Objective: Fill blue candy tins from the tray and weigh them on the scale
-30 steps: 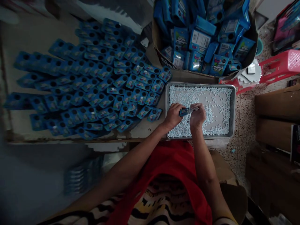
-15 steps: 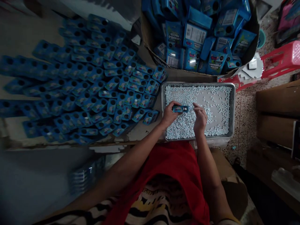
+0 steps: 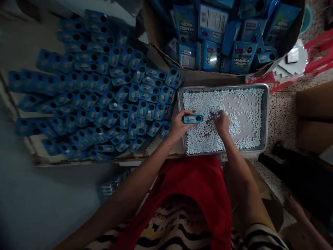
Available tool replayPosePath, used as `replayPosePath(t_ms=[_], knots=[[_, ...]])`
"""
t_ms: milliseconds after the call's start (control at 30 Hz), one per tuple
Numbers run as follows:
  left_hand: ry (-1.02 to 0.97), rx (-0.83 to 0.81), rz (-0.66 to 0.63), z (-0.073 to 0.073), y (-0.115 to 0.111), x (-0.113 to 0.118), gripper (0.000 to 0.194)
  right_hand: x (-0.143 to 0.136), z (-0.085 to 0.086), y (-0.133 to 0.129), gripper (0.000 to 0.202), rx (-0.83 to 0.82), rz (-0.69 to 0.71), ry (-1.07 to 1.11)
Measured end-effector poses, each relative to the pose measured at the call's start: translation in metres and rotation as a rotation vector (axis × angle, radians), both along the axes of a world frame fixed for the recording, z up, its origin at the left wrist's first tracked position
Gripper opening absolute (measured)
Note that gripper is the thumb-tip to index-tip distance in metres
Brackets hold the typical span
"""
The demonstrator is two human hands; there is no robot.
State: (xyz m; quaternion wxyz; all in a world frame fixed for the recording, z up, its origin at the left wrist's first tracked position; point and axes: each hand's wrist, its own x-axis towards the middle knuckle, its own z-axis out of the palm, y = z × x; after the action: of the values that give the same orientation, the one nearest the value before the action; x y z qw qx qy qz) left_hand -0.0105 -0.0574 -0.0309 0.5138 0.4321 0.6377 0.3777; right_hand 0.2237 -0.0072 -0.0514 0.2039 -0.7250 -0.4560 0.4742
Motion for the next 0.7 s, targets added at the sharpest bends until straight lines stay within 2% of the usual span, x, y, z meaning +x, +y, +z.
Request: replayPosePath(t_ms=[133,233,300,333,400,500,600,700], knots=[[0.082,-0.004,-0.021,0.009,0.003,0.010,0.044,0.002,0.037,0.005,0.033,-0.028,-0.210,0.259],[0.139,-0.005,-0.045,0.014,0.007,0.019,0.044,-0.011,0.070,-0.001,0.031,-0.036,-0.389,0.687],[0.165,-0.006,-0.065,0.018,0.009,0.024,0.044,-0.025,0.085,-0.003,0.025,0.004,-0.483,0.968],[0.174,-0.006,-0.074,0.019,0.010,0.026,0.044,-0.032,0.091,-0.003,0.023,0.044,-0.495,1.039],[0.187,-0.006,-0.090,0.022,0.011,0.028,0.045,-0.045,0.096,-0.004,0.024,0.153,-0.453,1.013],[0.195,-0.003,-0.101,0.025,0.010,0.031,0.046,-0.057,0.097,-0.005,0.033,0.288,-0.378,0.857],[0.200,0.004,-0.097,0.026,0.009,0.034,0.047,-0.062,0.096,-0.007,0.042,0.347,-0.345,0.731],[0.200,0.014,-0.092,0.025,0.008,0.038,0.047,-0.064,0.096,-0.009,0.049,0.373,-0.379,0.658]])
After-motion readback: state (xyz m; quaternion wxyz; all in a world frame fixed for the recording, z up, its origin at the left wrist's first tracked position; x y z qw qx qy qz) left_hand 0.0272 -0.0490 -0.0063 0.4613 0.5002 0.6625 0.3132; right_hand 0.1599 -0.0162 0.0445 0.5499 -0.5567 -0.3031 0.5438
